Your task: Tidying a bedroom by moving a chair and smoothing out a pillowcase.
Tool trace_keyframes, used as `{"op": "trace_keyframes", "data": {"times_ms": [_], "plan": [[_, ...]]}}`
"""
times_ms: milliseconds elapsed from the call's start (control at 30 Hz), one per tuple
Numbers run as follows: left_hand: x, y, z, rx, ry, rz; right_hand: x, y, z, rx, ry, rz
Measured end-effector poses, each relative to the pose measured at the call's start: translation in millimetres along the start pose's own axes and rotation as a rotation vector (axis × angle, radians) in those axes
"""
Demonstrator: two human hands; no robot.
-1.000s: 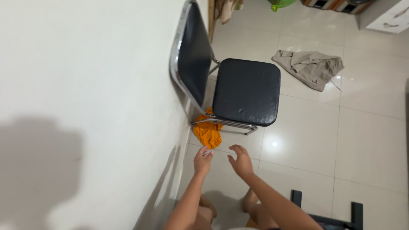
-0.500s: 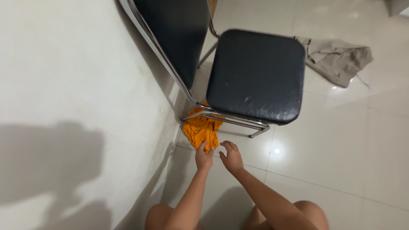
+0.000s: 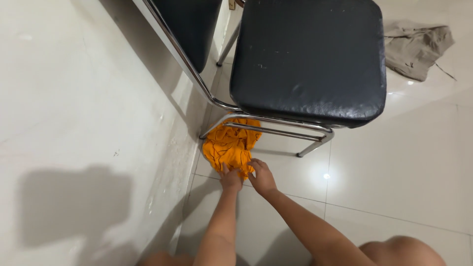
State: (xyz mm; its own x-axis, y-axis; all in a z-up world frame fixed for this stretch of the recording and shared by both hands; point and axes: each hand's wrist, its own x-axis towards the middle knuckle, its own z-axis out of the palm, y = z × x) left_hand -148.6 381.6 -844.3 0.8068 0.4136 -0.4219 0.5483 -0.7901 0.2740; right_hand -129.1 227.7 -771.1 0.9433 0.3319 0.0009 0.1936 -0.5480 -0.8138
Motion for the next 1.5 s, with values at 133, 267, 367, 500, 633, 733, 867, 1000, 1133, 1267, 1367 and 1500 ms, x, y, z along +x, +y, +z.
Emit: {"op": "trace_keyframes", "data": {"times_ms": [133, 267, 367, 500, 633, 733, 867, 1000, 1133, 1267, 1367, 1500], "plan": [[11.3, -11.7, 26.1, 0.093, -0.232, -0.105, -5.7, 14.5, 4.2, -0.010, -0.001, -0.012], [21.9, -36.7, 91.0, 0.088, -0.021, 0.203, -8.3, 28.8, 5.0, -0.024, -0.024, 0.038], [13.1, -15.1, 90.9, -0.247, 0.118, 0.240, -8.1, 31.9, 0.1, -0.023, -0.046, 0.060], [-22.8, 44.2, 8.5, -0.810, 0.399, 0.255, 2.0, 2.3, -20.2, 0.069, -0.054, 0.022], [-64.8, 84.0, -84.4, -1.045, 0.273, 0.281, 11.5, -3.8, -28.0, 0.116, -0.036, 0.021], [-95.3, 107.3, -143.4, -1.038, 0.227, 0.419, 15.3, -13.9, -34.5, 0.112, 0.120, -0.007], [-142.4, 137.1, -208.3, -1.068, 0.141, 0.477, 5.1, -93.0, -106.8, 0.314, 0.130, 0.150], [-174.4, 142.1, -252.3, -0.946, 0.140, 0.475, -13.5, -164.0, -176.3, 0.369, 0.221, 0.191], [-185.4, 137.2, -250.5, -0.969, 0.087, 0.421, -33.5, -211.2, -225.5, 0.329, 0.269, 0.161], [-235.9, 164.6, -284.4, -0.418, -0.041, 0.365, -55.2, -277.7, -278.9, 0.481, 0.236, 0.190], [-271.5, 187.1, -326.4, -0.498, -0.130, 0.294, -66.5, -330.4, -317.5, 0.574, 0.228, 0.210], [-329.2, 229.1, -404.1, -0.381, 0.057, 0.261, -85.2, -390.1, -383.6, 0.704, 0.278, 0.207]]}}
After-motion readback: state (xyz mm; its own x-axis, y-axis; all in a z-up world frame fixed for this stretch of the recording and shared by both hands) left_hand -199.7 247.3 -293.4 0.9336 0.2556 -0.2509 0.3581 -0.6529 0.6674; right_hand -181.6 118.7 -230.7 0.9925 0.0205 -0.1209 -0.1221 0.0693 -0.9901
